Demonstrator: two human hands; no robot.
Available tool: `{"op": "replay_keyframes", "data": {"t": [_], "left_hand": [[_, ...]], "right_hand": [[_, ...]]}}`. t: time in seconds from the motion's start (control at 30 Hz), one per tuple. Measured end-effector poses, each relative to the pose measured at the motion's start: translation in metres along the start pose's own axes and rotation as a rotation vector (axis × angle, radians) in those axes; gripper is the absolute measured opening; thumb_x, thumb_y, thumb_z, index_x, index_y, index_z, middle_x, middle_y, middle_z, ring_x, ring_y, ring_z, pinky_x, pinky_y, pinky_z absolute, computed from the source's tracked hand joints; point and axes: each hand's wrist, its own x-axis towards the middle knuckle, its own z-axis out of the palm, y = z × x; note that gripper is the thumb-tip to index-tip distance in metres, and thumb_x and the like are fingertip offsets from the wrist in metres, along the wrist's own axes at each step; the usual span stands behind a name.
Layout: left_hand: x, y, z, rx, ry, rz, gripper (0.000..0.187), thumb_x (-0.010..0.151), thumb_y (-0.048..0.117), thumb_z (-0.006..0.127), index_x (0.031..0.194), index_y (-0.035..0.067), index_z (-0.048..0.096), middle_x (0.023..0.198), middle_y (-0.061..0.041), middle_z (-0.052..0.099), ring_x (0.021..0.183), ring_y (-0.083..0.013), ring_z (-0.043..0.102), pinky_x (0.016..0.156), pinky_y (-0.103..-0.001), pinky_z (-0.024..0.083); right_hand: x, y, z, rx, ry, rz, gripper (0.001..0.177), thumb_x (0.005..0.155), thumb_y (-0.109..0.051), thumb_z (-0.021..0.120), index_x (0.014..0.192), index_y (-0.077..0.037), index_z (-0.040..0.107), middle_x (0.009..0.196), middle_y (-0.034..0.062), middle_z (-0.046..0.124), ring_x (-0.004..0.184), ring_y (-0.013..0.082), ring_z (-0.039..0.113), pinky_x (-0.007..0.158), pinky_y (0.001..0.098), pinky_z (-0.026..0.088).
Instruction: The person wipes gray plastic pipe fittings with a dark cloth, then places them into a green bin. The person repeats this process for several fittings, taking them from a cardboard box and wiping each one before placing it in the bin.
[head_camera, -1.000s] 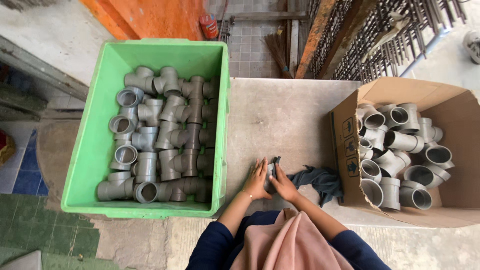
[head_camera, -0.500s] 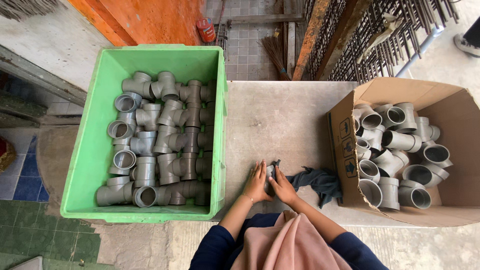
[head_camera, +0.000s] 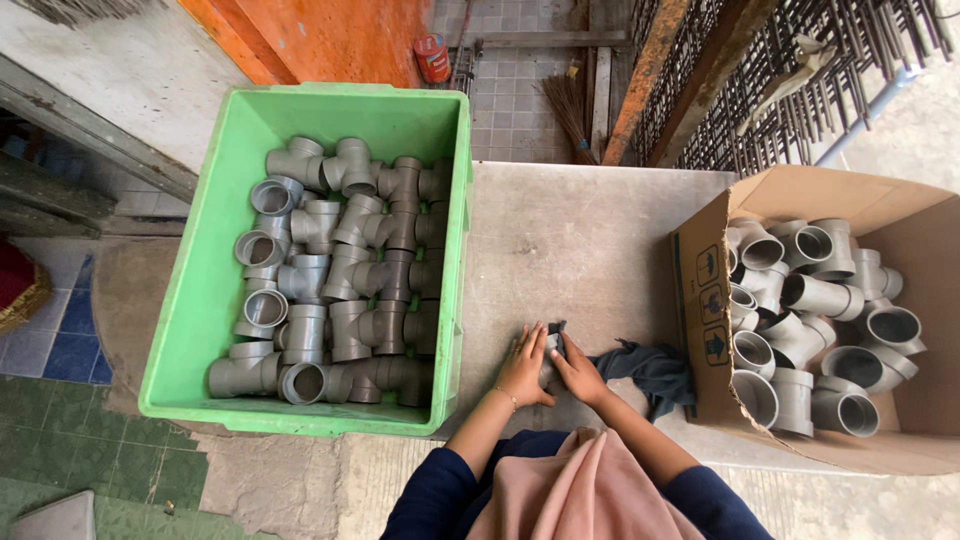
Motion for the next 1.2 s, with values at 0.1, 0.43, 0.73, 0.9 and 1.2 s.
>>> {"op": "replay_keyframes", "data": {"t": [0.1,0.43,0.73,0.9,1.2], "left_hand": [[-0.002,0.003,-0.004,0.047,-0.018,-0.054,0.134,0.044,0.035,0.08,0.155,0.008,0.01,0.161,-0.017,0.005,0.145,-0.0474,0.011,0.117,-0.061,0.018],[0.002,0.01,-0.008,0.176,-0.11,-0.159,0.116,0.058,0.02,0.079,0.155,0.009,0.015,0.163,-0.007,0.004,0.147,-0.044,0.006,0.114,-0.067,0.015],[0.008,0.003,0.002,0.11,-0.142,-0.193,0.144,0.042,0.039,0.082,0.155,0.01,-0.001,0.163,-0.008,0.004,0.148,-0.0424,0.002,0.113,-0.071,0.006],[0.002,0.012,-0.011,0.109,-0.121,-0.198,0.125,0.054,0.031,0.081,0.155,0.013,0.01,0.161,-0.014,0.009,0.146,-0.0471,0.011,0.112,-0.072,0.011],[0.0,0.019,-0.015,0.119,-0.176,-0.34,0.139,0.047,0.04,0.083,0.157,0.028,-0.002,0.162,-0.021,-0.003,0.146,-0.0484,-0.003,0.102,-0.079,-0.012]], "right_hand": [[-0.022,-0.001,0.006,-0.099,0.016,-0.024,0.078,0.096,-0.055,0.042,0.156,-0.012,0.017,0.151,0.0257,0.031,0.139,0.0429,0.033,0.116,0.0508,0.028],[-0.039,-0.012,0.006,-0.609,0.02,-0.438,0.075,0.098,-0.048,0.047,0.156,-0.01,0.017,0.159,0.0166,0.019,0.147,0.0367,0.014,0.114,0.0524,0.021],[-0.055,-0.001,0.008,-0.519,0.034,-0.379,0.081,0.094,-0.052,0.053,0.155,-0.01,0.019,0.159,0.0185,0.017,0.145,0.0452,0.011,0.111,0.0557,0.029],[-0.035,-0.015,0.005,-0.465,0.009,-0.317,0.075,0.098,-0.045,0.046,0.157,-0.013,0.012,0.162,0.0153,0.011,0.146,0.0398,0.013,0.112,0.0553,0.027],[-0.055,0.001,0.009,-0.617,-0.004,-0.385,0.079,0.095,-0.053,0.049,0.156,-0.014,0.017,0.161,0.0134,0.015,0.147,0.0425,0.007,0.112,0.0545,0.027]]}}
